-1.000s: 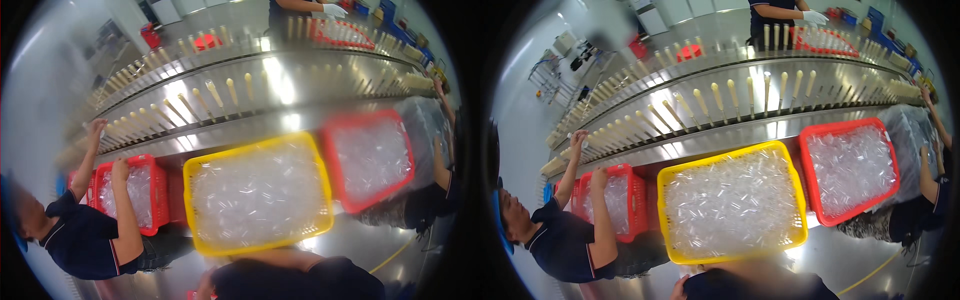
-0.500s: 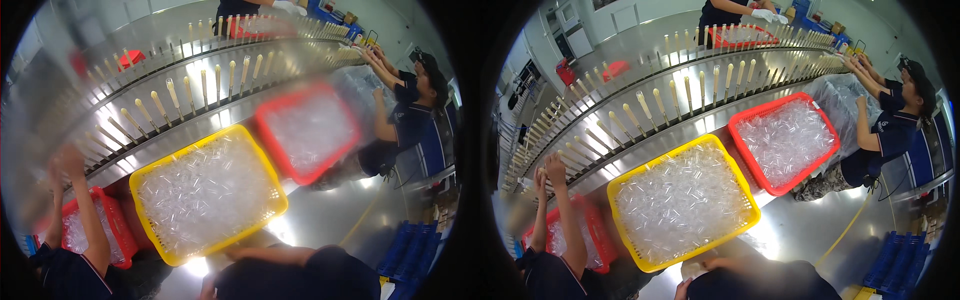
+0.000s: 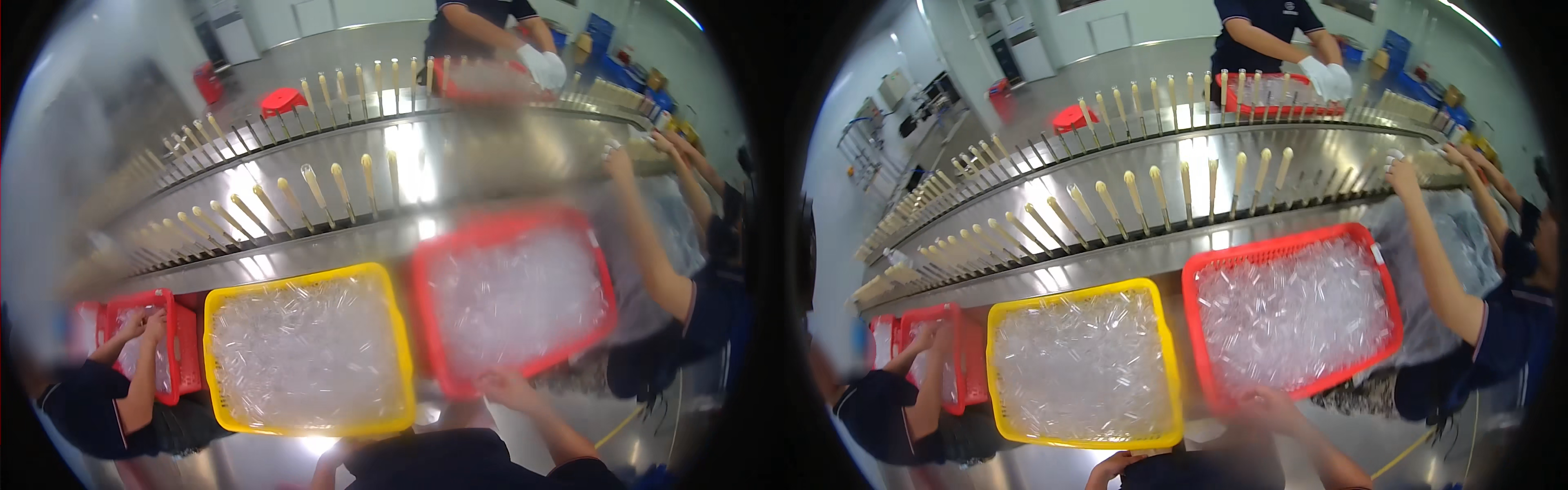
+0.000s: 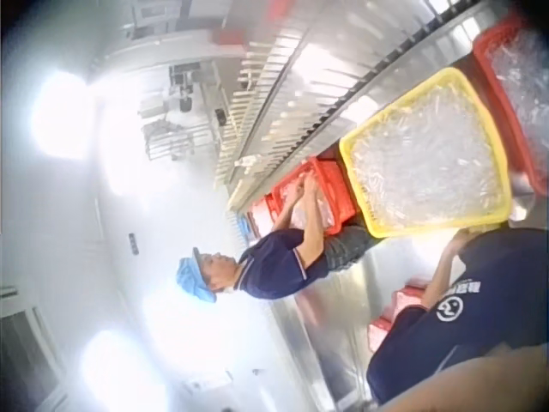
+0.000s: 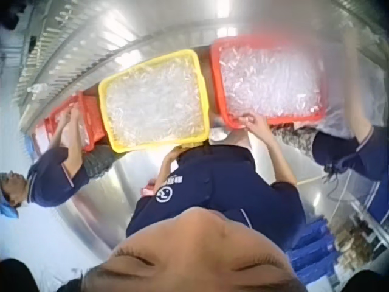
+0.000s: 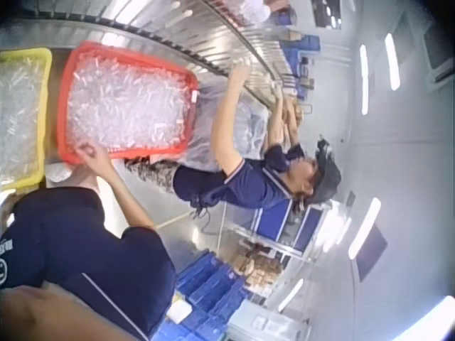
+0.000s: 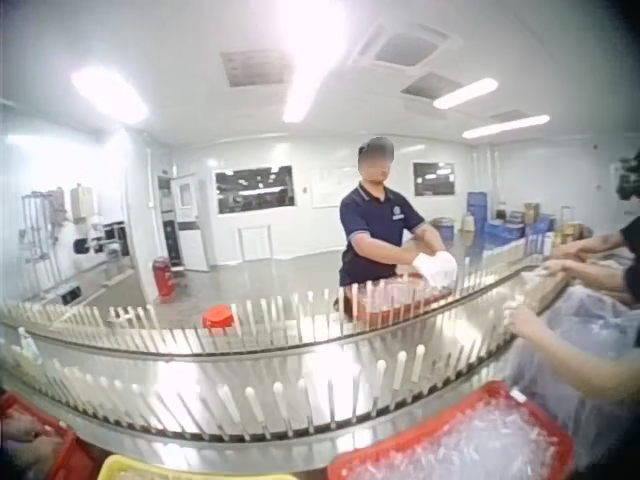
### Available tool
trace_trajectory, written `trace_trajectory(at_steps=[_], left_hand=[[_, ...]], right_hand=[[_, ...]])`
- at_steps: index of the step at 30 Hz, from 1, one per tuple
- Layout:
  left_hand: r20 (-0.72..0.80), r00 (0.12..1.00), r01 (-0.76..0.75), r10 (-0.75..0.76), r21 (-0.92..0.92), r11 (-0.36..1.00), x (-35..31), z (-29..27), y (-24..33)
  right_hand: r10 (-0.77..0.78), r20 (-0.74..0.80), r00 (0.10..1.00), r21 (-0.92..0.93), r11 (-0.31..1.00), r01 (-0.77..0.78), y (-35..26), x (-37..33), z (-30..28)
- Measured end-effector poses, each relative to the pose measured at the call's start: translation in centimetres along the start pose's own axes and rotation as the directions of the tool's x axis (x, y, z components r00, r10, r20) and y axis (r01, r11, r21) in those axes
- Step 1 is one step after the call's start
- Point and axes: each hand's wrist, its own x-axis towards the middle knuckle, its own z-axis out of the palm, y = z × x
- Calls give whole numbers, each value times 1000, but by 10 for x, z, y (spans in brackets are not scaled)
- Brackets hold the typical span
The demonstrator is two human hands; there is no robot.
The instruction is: The person picks transparent plastic tubes from a tray and places them onto pins on a conveyor line by hand.
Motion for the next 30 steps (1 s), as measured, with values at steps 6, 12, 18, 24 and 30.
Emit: trace_trajectory(at_steps=[6,12,18,24,30], left_hand=[[-27,999,38,-44,-186,982,12,113,48],[-119,993,-34,21,-100,994,5,151,62],[-221,952,-259,212,-209,943,24,165,91],[-262,930,-327,259,-262,908,45,158,117],[-353,903,-365,245,-328,872,44,173,89]], right_hand=[[-606,-224,763,-776,585,236,20,157,-89],[-463,-8,886,-806,527,268,21,183,-92],[-313,171,934,-780,536,322,46,168,-109],[-605,257,753,-820,276,501,44,161,-112],[-279,198,940,-857,417,304,-16,147,-87]])
